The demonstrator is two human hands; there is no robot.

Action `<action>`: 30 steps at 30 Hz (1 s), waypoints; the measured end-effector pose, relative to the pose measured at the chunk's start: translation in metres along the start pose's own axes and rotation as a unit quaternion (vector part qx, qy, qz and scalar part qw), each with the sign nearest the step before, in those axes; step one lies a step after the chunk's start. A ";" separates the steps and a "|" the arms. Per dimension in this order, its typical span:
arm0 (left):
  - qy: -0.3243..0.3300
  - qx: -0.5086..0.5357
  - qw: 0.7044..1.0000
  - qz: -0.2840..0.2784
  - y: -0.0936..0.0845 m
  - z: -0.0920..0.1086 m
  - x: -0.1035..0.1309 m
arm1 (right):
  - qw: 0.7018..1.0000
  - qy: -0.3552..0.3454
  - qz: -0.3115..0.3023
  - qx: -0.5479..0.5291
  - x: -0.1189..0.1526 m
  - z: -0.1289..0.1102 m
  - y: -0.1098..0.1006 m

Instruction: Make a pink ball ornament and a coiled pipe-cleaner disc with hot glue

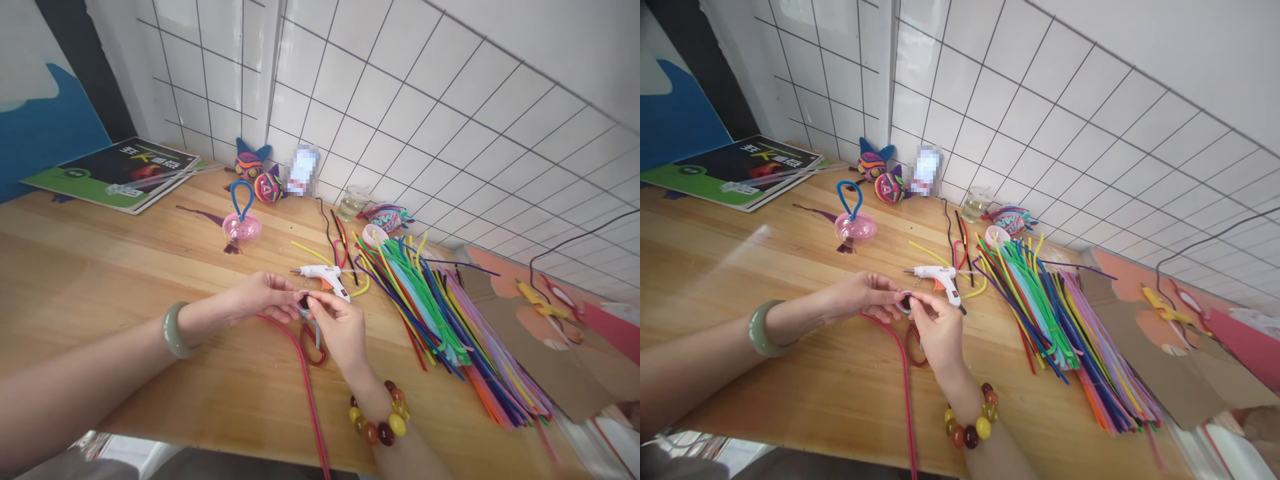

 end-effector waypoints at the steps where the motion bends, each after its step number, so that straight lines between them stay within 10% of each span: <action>1: -0.001 -0.004 1.000 0.006 0.000 0.000 0.000 | 1.000 -0.003 0.000 0.000 0.000 0.000 0.000; 30: 0.024 0.000 1.000 -0.006 -0.003 0.002 -0.002 | 0.996 0.069 -0.015 -0.051 0.000 0.002 0.003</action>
Point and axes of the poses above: each hand's wrist, its own x-axis away from the middle knuckle, its own y-axis out of the palm, z = x × y, the point moved 3 cm from there along -x, towards the middle knuckle, and after that the axes turned 6 degrees about -x, right-handed, at the moved point
